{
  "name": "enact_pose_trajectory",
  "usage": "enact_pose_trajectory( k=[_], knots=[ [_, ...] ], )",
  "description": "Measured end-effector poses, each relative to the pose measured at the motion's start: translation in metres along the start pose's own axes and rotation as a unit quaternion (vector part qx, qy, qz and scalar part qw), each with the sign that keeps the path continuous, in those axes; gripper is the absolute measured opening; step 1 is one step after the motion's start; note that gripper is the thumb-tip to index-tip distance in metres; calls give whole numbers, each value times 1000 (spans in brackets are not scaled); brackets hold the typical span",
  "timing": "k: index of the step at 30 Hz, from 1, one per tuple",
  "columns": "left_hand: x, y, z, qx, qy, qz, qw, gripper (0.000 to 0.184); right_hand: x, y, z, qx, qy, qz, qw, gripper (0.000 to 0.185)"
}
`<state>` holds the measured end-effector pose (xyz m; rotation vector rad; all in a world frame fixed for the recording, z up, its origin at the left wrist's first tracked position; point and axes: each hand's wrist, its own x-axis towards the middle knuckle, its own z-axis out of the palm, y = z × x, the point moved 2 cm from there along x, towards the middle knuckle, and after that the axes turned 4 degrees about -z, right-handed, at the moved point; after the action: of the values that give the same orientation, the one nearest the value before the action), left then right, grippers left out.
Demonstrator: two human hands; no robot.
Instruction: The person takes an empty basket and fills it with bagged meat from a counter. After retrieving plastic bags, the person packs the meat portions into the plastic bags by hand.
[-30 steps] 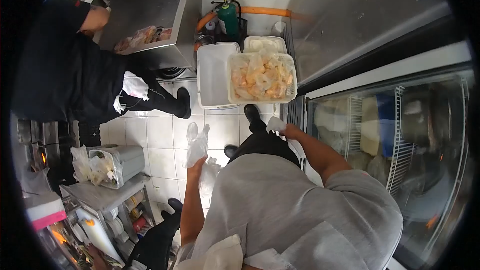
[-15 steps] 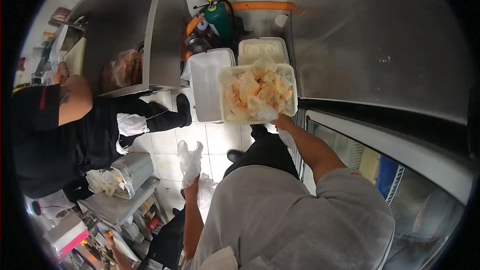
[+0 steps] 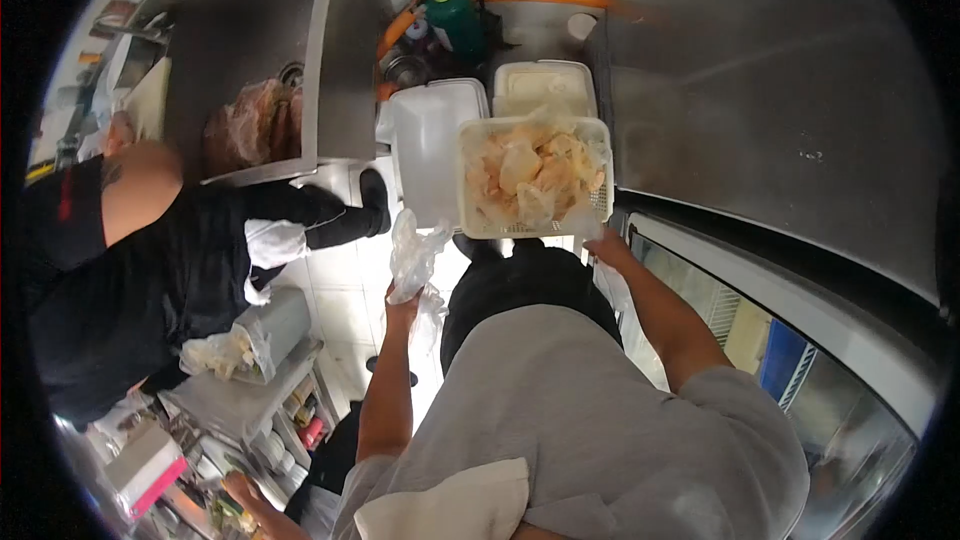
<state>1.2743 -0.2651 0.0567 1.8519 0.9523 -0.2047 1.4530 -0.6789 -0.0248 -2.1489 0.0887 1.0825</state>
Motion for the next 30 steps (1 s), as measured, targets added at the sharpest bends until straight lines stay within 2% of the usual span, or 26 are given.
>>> enact_pose_trajectory(
  k=[1, 2, 4, 6, 8, 9, 10, 12, 13, 15, 17, 19, 21, 27, 30],
  knots=[
    [9, -1, 6, -25, -8, -18, 1000, 40, -11, 1, 0, 9, 56, -26, 998, 41],
    [18, -2, 11, -28, -20, -16, 999, 40, -18, 4, 0, -44, 41, -15, 998, 46],
    [37, -9, 15, -71, -72, -89, 991, 41, -24, 12, 2, -62, 36, 36, 997, 51],
    [58, -27, 21, -71, -82, -77, 991, 42, -26, 16, 4, -12, 34, 41, 999, 46],
    [82, -48, 32, -38, -81, -21, 996, 43, -21, 22, 2, -58, 109, 57, 991, 44],
    [83, -32, 36, -45, -70, -8, 997, 37, -10, 34, 4, 3, 110, 67, 992, 42],
    [92, -22, 42, -45, -72, -9, 996, 37, 5, 43, 5, 3, 110, 69, 992, 42],
    [113, -25, 52, 37, -19, -9, 999, 31, 37, 66, 9, 34, 145, 123, 981, 39],
    [133, -37, 59, 145, 2, 25, 989, 28, 50, 69, 6, 33, 142, 124, 982, 39],
    [149, -37, 73, 145, 20, 8, 989, 32, 61, 42, -7, -105, 199, 51, 973, 36],
    [160, -32, 88, 145, 40, -7, 989, 36, 76, 17, -21, -91, 197, 43, 975, 35],
    [166, -25, 101, 58, 67, 15, 996, 43, 91, 11, -24, -77, 199, 39, 976, 34],
    [176, -31, 112, 72, 63, 17, 995, 45, 99, 11, -25, -48, 216, 34, 975, 40],
    [160, -12, 121, 44, 40, 0, 998, 51, 80, 30, -2, 27, 206, 30, 978, 40],
    [165, -37, 125, 85, 60, -36, 994, 55, 62, 33, -1, -4, 222, 44, 974, 37]
  ],
)
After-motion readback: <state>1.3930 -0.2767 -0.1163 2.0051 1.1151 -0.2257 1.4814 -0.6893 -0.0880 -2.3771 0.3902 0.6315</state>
